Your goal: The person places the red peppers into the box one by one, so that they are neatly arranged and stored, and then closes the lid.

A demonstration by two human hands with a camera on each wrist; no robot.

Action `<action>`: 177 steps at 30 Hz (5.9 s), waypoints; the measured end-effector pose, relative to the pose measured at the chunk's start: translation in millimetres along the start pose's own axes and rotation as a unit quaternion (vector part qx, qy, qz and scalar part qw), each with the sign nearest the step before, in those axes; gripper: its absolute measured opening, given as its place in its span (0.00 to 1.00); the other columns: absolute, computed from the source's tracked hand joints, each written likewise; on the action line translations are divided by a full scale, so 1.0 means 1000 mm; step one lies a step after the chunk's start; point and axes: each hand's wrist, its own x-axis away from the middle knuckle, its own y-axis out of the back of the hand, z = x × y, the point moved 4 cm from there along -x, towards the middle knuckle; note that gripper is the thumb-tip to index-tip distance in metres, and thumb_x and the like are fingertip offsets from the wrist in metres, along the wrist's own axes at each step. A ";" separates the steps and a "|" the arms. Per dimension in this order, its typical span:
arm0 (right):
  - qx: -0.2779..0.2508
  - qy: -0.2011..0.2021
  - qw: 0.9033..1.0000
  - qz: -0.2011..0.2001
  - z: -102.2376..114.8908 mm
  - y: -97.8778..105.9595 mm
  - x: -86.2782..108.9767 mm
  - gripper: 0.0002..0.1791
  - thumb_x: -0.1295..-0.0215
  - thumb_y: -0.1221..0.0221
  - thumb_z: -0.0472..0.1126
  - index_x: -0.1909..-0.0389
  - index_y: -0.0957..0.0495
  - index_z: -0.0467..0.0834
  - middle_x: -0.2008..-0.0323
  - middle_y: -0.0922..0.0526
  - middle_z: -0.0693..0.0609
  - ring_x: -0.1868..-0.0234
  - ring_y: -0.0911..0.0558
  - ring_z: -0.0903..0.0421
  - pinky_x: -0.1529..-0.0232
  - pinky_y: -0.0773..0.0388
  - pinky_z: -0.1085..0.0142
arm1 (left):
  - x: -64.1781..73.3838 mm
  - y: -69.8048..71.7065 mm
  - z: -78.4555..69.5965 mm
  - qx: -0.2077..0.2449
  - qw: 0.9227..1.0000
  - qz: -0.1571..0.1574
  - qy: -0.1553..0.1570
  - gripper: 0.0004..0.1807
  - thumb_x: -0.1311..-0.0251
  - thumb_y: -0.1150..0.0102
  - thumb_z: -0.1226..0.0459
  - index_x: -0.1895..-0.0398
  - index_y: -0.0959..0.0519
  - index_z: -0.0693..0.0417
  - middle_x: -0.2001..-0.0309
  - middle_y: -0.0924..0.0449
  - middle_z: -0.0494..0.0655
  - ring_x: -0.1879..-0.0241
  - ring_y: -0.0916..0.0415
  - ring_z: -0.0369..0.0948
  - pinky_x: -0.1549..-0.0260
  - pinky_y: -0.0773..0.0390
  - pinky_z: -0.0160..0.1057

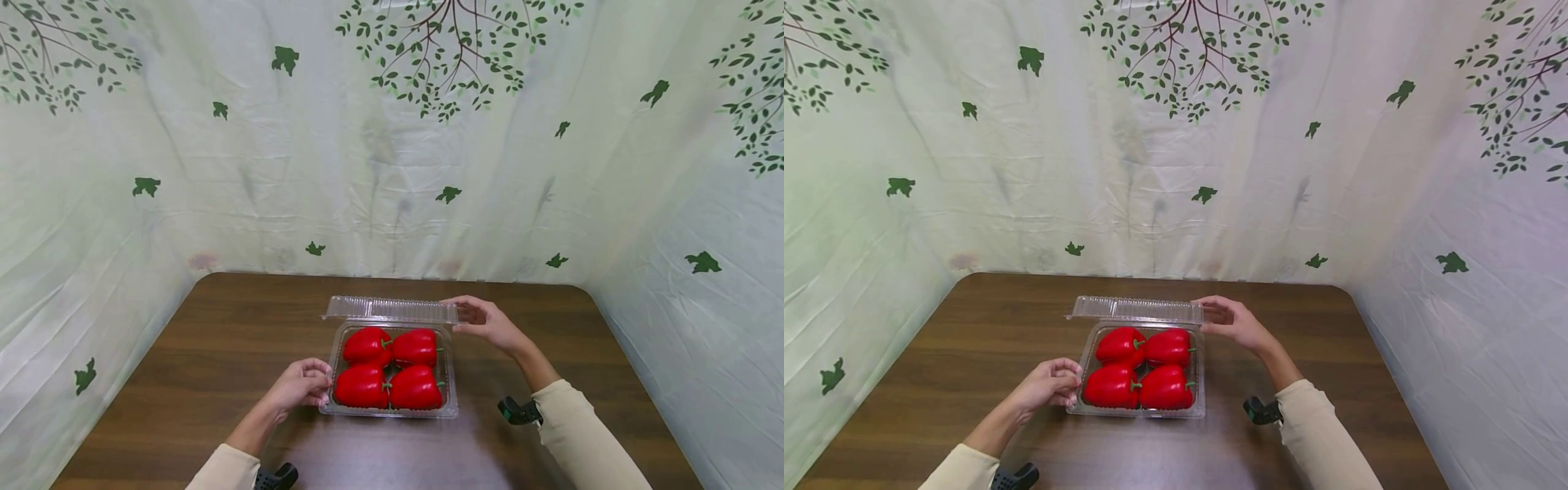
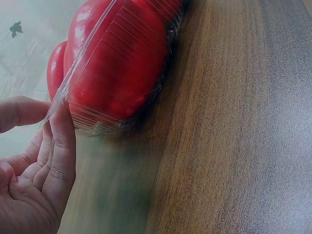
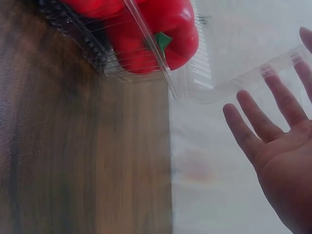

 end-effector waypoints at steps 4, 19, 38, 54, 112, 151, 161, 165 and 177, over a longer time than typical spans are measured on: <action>0.026 0.024 0.999 0.029 0.001 -0.002 0.006 0.27 0.38 0.41 0.29 0.37 0.32 0.35 0.36 0.30 0.37 0.38 0.28 0.46 0.44 0.24 0.58 | 0.000 0.000 -0.001 -0.002 1.000 0.000 0.000 0.11 0.36 0.50 0.71 0.54 0.32 0.70 0.73 0.22 0.47 0.79 0.25 0.39 0.74 0.17 0.36; 0.105 0.067 0.989 0.083 0.000 -0.015 0.024 0.30 0.43 0.36 0.32 0.39 0.32 0.32 0.33 0.37 0.34 0.35 0.33 0.44 0.40 0.29 0.51 | 0.002 0.001 -0.002 -0.012 1.000 -0.011 0.006 0.14 0.37 0.47 0.71 0.52 0.33 0.71 0.72 0.22 0.48 0.78 0.24 0.40 0.72 0.17 0.36; 0.201 0.027 0.973 0.113 0.002 -0.034 0.042 0.40 0.56 0.26 0.47 0.38 0.29 0.43 0.30 0.44 0.39 0.31 0.44 0.39 0.41 0.39 0.33 | 0.000 0.003 0.000 -0.008 1.000 0.000 0.002 0.16 0.35 0.46 0.69 0.49 0.33 0.72 0.69 0.21 0.49 0.77 0.23 0.40 0.72 0.17 0.36; 0.308 0.043 0.948 0.064 0.006 -0.046 0.050 0.31 0.49 0.30 0.53 0.43 0.24 0.49 0.31 0.39 0.46 0.31 0.42 0.43 0.42 0.35 0.35 | 0.000 0.002 0.000 -0.012 1.000 -0.022 0.005 0.12 0.36 0.48 0.71 0.52 0.32 0.70 0.71 0.21 0.47 0.78 0.24 0.40 0.74 0.18 0.36; 0.324 0.084 0.942 0.025 -0.016 -0.057 0.059 0.34 0.53 0.28 0.54 0.43 0.24 0.49 0.32 0.39 0.44 0.32 0.40 0.45 0.45 0.29 0.40 | 0.000 0.000 0.002 0.003 1.000 -0.028 -0.007 0.14 0.32 0.50 0.68 0.51 0.31 0.72 0.72 0.21 0.45 0.78 0.25 0.39 0.75 0.19 0.36; -0.166 -0.186 0.968 -0.016 -0.050 -0.063 0.073 0.42 0.44 0.36 0.27 0.36 0.53 0.28 0.62 0.22 0.48 0.65 0.17 0.57 0.62 0.19 0.64 | 0.001 0.001 0.000 -0.009 0.999 -0.035 0.001 0.13 0.33 0.49 0.68 0.51 0.30 0.71 0.71 0.20 0.47 0.76 0.25 0.40 0.74 0.18 0.37; -0.212 -0.233 0.949 0.006 -0.051 -0.069 0.070 0.43 0.46 0.36 0.26 0.37 0.55 0.33 0.69 0.20 0.44 0.76 0.19 0.54 0.73 0.17 0.63 | 0.000 0.003 0.001 -0.018 0.999 -0.044 0.001 0.13 0.33 0.49 0.68 0.52 0.30 0.70 0.70 0.20 0.48 0.75 0.25 0.41 0.73 0.18 0.37; -0.216 -0.238 0.947 0.011 -0.052 -0.071 0.070 0.43 0.45 0.37 0.26 0.37 0.56 0.33 0.72 0.19 0.46 0.75 0.18 0.54 0.73 0.17 0.64 | 0.001 0.003 0.001 -0.016 0.999 -0.046 0.002 0.13 0.33 0.49 0.68 0.51 0.30 0.70 0.70 0.20 0.48 0.76 0.25 0.41 0.73 0.18 0.38; -0.218 -0.246 0.944 0.030 -0.049 -0.075 0.068 0.46 0.42 0.39 0.25 0.34 0.63 0.35 0.75 0.17 0.44 0.76 0.16 0.53 0.75 0.18 0.66 | 0.000 0.003 0.002 -0.004 0.999 -0.032 -0.003 0.12 0.33 0.49 0.67 0.53 0.30 0.70 0.72 0.21 0.47 0.77 0.25 0.40 0.74 0.19 0.36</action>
